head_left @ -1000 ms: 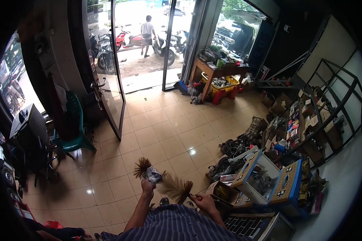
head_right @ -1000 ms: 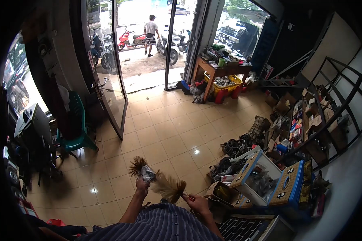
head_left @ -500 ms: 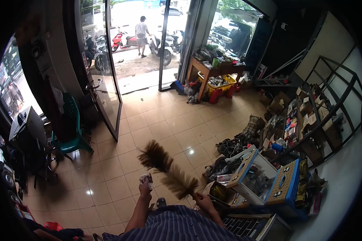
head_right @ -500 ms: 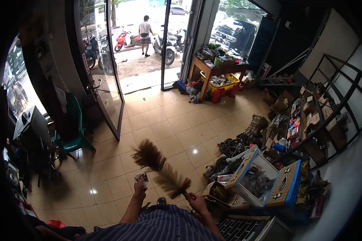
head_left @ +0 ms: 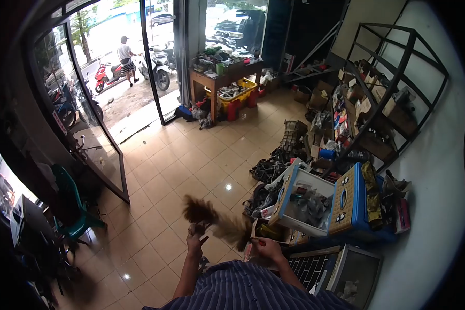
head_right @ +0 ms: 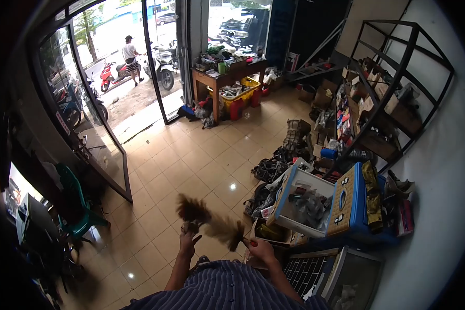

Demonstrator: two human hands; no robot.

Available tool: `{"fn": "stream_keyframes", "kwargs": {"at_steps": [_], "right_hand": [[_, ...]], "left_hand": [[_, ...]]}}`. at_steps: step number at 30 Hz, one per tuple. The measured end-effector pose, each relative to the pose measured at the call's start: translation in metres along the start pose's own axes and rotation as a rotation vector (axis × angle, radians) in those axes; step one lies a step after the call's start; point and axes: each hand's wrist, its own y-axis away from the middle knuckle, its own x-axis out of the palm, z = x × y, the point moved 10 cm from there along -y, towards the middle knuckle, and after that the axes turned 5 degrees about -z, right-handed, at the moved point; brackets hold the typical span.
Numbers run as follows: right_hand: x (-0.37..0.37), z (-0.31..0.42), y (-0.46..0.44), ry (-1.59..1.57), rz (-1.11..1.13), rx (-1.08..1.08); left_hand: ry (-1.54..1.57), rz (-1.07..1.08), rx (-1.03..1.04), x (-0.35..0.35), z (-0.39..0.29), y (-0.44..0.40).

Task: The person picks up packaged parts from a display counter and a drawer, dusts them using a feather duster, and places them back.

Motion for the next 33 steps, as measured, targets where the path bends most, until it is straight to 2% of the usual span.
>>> {"fn": "stream_keyframes", "kwargs": {"at_steps": [1, 2, 4, 6, 7, 8, 10, 11, 12, 13, 15, 17, 18, 19, 22, 23, 25, 27, 29, 30, 31, 32, 33], "right_hand": [[-0.002, -0.021, -0.005, 0.003, 0.039, 0.109], [-0.005, -0.033, -0.002, 0.001, 0.039, 0.123], [-0.017, -0.044, 0.0, -0.197, -0.033, 0.044], [-0.001, -0.068, 0.006, -0.138, 0.176, 0.053], [0.006, -0.077, 0.012, -0.136, 0.271, 0.08], [0.0, -0.078, 0.019, -0.115, 0.3, 0.138], [0.004, -0.095, 0.025, -0.205, 0.317, 0.193], [0.005, -0.104, 0.029, -0.267, 0.342, 0.222], [-0.002, -0.105, 0.029, -0.266, 0.257, 0.195], [0.001, -0.115, 0.031, -0.289, 0.245, 0.232], [-0.004, -0.132, 0.022, -0.242, 0.024, 0.194], [-0.003, -0.151, 0.02, -0.282, -0.075, 0.219], [0.0, -0.155, 0.025, -0.466, -0.059, 0.264], [0.0, -0.159, 0.028, -0.65, -0.053, 0.301], [-0.028, -0.158, 0.043, -0.736, -0.029, 0.428], [-0.023, -0.168, 0.045, -0.761, 0.041, 0.471], [0.0, -0.214, 0.045, -0.675, 0.013, 0.521], [0.001, -0.233, 0.042, -0.583, -0.001, 0.565], [0.016, -0.248, 0.057, -0.518, 0.209, 0.864], [0.011, -0.249, 0.052, -0.449, 0.084, 0.799], [0.024, -0.253, 0.054, -0.46, 0.072, 0.825], [0.034, -0.265, 0.06, -0.333, 0.043, 0.906], [0.037, -0.272, 0.064, -0.208, 0.016, 0.988]], "left_hand": [[0.018, 0.044, -0.022, 0.014, 0.005, 0.001], [0.011, 0.048, -0.034, 0.022, 0.012, 0.003], [0.093, 0.143, 0.011, 0.043, 0.019, 0.002], [-0.051, 0.044, -0.012, 0.045, 0.029, -0.005], [-0.006, -0.013, 0.018, 0.048, 0.025, -0.005], [-0.04, 0.003, 0.001, 0.049, 0.03, -0.013], [0.048, 0.199, 0.173, 0.071, 0.025, -0.037], [0.017, 0.123, 0.136, 0.081, 0.019, -0.035], [-0.019, 0.046, 0.098, 0.091, 0.014, -0.031], [-0.056, 0.102, 0.083, 0.1, 0.022, -0.042], [-0.148, 0.103, 0.038, 0.133, 0.021, -0.04], [-0.355, 0.298, 0.112, 0.175, 0.024, -0.042], [-0.453, 0.384, 0.167, 0.205, 0.023, -0.039], [-0.423, 0.378, 0.135, 0.229, 0.025, -0.037], [-0.303, 0.477, 0.092, 0.306, 0.035, -0.03], [-0.398, 0.513, 0.102, 0.324, 0.051, -0.045], [-0.386, 0.621, 0.141, 0.387, 0.049, -0.026], [-0.46, 0.754, -0.049, 0.426, 0.097, -0.04], [-0.482, 0.843, -0.206, 0.476, 0.121, -0.021], [-0.481, 0.847, -0.311, 0.497, 0.136, -0.012], [-0.484, 0.852, -0.419, 0.514, 0.153, -0.006], [-0.386, 0.872, -0.573, 0.533, 0.173, 0.001], [-0.292, 0.845, -0.829, 0.544, 0.212, 0.001]]}}
